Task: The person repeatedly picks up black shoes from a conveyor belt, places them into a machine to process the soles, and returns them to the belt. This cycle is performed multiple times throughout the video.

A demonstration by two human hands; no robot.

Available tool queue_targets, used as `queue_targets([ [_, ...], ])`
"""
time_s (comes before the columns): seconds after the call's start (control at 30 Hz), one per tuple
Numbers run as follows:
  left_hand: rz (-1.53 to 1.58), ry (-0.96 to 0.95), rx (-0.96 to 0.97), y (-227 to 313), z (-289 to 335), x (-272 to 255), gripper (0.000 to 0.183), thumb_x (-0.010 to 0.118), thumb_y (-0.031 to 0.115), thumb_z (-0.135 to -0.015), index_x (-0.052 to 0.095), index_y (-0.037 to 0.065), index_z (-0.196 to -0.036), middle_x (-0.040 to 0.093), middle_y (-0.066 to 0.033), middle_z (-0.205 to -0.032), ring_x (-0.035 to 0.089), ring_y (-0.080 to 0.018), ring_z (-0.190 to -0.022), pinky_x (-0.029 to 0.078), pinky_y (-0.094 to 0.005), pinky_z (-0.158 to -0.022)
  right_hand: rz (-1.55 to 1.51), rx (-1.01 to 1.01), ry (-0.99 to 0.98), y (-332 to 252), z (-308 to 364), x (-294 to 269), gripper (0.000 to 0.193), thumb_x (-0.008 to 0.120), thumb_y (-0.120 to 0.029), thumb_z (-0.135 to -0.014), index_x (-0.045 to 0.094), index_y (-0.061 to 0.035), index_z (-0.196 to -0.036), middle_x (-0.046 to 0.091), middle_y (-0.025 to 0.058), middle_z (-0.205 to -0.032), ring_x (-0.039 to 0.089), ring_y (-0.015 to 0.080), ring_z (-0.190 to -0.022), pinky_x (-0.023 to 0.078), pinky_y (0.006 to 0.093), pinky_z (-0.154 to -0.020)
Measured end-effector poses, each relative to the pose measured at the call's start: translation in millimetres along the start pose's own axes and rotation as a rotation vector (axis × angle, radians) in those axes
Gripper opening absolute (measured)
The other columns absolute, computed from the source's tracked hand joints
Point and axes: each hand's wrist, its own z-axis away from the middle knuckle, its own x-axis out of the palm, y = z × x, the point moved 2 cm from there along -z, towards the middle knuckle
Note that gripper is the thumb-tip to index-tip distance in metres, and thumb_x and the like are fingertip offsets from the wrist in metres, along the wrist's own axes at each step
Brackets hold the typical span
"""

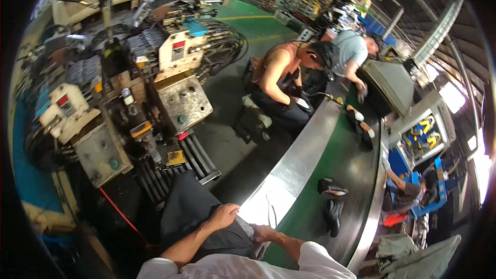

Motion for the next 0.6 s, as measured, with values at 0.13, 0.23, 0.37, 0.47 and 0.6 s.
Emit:
queue_targets([
  [0.13, -0.052, 0.001, 0.021, 23, 17, -16, 0.023, 0.061, 0.013, -0.100, 0.071, 0.001, -0.117, 0.075, -0.0213, -0.113, 0.071, -0.0404, -0.108, 0.056, -0.0471, -0.094, 0.049, -0.122, -0.024, 6, -6, 8, 0.086, 0.078, -0.046, -0.089, 0.046, -0.0022, -0.155, 0.065, 0.0314, -0.134, 0.067, 0.0434, -0.121, 0.055, 0.0510, -0.101],
  [0.23, -0.040, -0.034, 0.123, 41, 15, 3, 0.024, 0.061, 0.013, -0.100, 0.071, 0.001, -0.119, 0.074, -0.0213, -0.114, 0.070, -0.0411, -0.109, 0.056, -0.0473, -0.094, -0.057, -0.393, 0.133, 85, -22, 53, 0.075, 0.075, -0.049, -0.092, 0.056, 0.0008, -0.144, 0.070, 0.0282, -0.126, 0.070, 0.0407, -0.111, 0.057, 0.0484, -0.095],
  [0.37, -0.110, -0.017, 0.085, 25, 32, -6, 0.025, 0.061, 0.012, -0.099, 0.070, 0.000, -0.119, 0.074, -0.0223, -0.115, 0.070, -0.0420, -0.110, 0.055, -0.0476, -0.095, 0.205, -0.041, -0.229, 10, -21, 19, 0.061, 0.071, -0.053, -0.094, 0.067, 0.0028, -0.117, 0.073, 0.0250, -0.102, 0.072, 0.0397, -0.093, 0.058, 0.0492, -0.083],
  [0.47, -0.115, -0.025, 0.071, 30, 30, -2, 0.026, 0.060, 0.011, -0.098, 0.070, 0.000, -0.120, 0.073, -0.0228, -0.116, 0.069, -0.0424, -0.111, 0.055, -0.0479, -0.096, 0.172, -0.007, 0.050, 3, 0, 18, 0.055, 0.069, -0.051, -0.095, 0.069, 0.0027, -0.102, 0.072, 0.0211, -0.087, 0.072, 0.0385, -0.077, 0.058, 0.0500, -0.073],
  [0.6, -0.132, -0.028, 0.097, 32, 26, 0, 0.027, 0.060, 0.010, -0.098, 0.070, 0.000, -0.120, 0.073, -0.0228, -0.116, 0.069, -0.0424, -0.111, 0.054, -0.0485, -0.096, 0.239, -0.105, 0.274, -9, 15, 18, 0.052, 0.068, -0.049, -0.093, 0.073, 0.0019, -0.097, 0.072, 0.0190, -0.080, 0.069, 0.0379, -0.064, 0.058, 0.0507, -0.065],
])
